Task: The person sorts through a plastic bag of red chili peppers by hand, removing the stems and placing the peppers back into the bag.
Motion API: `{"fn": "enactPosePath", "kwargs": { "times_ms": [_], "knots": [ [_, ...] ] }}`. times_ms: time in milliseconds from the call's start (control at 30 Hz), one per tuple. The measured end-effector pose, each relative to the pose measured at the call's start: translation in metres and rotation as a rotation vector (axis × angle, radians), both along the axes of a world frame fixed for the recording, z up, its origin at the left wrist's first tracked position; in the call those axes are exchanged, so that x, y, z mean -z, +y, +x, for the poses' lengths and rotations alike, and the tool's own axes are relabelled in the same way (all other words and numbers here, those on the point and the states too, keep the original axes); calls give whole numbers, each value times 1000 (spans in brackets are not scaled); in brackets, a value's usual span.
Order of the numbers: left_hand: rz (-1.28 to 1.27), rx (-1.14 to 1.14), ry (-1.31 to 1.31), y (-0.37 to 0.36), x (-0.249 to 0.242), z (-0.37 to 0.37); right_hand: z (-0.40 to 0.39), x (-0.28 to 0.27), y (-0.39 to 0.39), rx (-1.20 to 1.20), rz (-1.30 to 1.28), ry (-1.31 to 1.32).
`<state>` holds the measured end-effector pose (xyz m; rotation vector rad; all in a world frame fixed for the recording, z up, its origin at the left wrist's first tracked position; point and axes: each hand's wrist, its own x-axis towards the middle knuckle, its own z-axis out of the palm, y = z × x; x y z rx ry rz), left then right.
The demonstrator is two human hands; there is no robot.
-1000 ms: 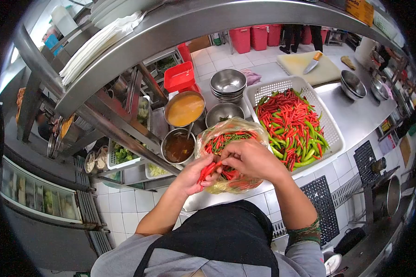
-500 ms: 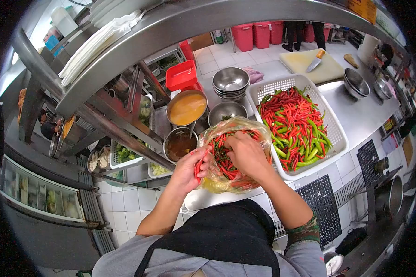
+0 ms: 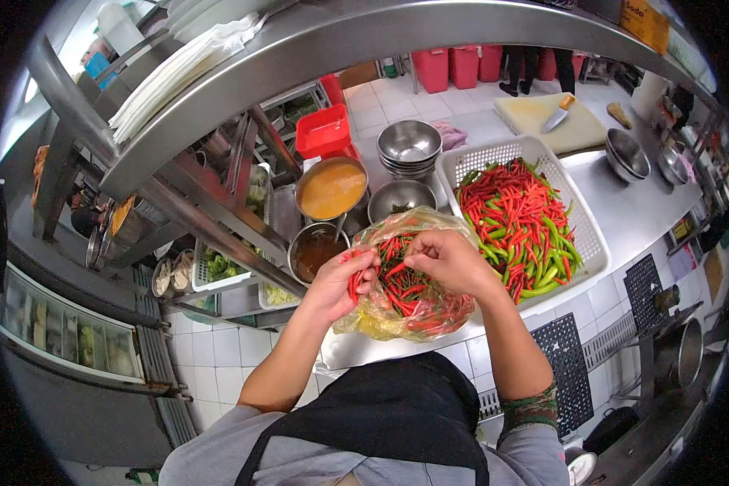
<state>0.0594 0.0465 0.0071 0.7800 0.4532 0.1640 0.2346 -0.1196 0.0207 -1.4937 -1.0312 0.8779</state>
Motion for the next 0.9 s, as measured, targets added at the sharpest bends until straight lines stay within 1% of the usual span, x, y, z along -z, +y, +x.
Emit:
{"fn": "enactPosePath", "kwargs": {
  "times_ms": [33, 133, 167, 233, 333, 367, 433, 467, 500, 600, 633, 733, 767, 867, 900],
  "knots": [
    [89, 24, 17, -3, -2, 7, 2, -4, -2, -12, 3, 2],
    [317, 205, 62, -12, -8, 20, 4, -10, -7, -7, 52, 113],
    [332, 280, 39, -15, -15, 23, 5, -8, -7, 27, 56, 102],
    [303, 281, 68, -21, -13, 26, 5, 0, -7, 99, 62, 85],
    [249, 240, 91, -26, -11, 29, -16, -1, -4, 387, 146, -557],
    [224, 227, 100, -25, -9, 30, -22, -1, -1, 501, 239, -766],
    [186, 195, 131, -26, -10, 26, -22, 8, -1, 556, 209, -771],
    [112, 182, 104, -23, -11, 22, -22, 13, 3, 578, 198, -773],
    [39, 167, 75, -19, -12, 19, -19, 17, 4, 546, 83, -764],
    [-134, 127, -25, -4, -5, 5, -28, 17, 3, 479, 85, -839],
    [-178, 109, -40, -1, -3, 0, -35, 16, 1, 399, 28, -758],
    [-248, 71, -76, 4, 5, -12, -39, 13, 8, -83, -177, -614],
    [-247, 51, -71, 2, 5, -15, -44, 21, 13, -94, -188, -666],
    [-234, 33, -56, 2, 6, -21, -48, 23, 20, -100, -276, -711],
    [-229, 32, -51, 3, 7, -23, -46, 20, 20, -107, -243, -645]
  ]
}}
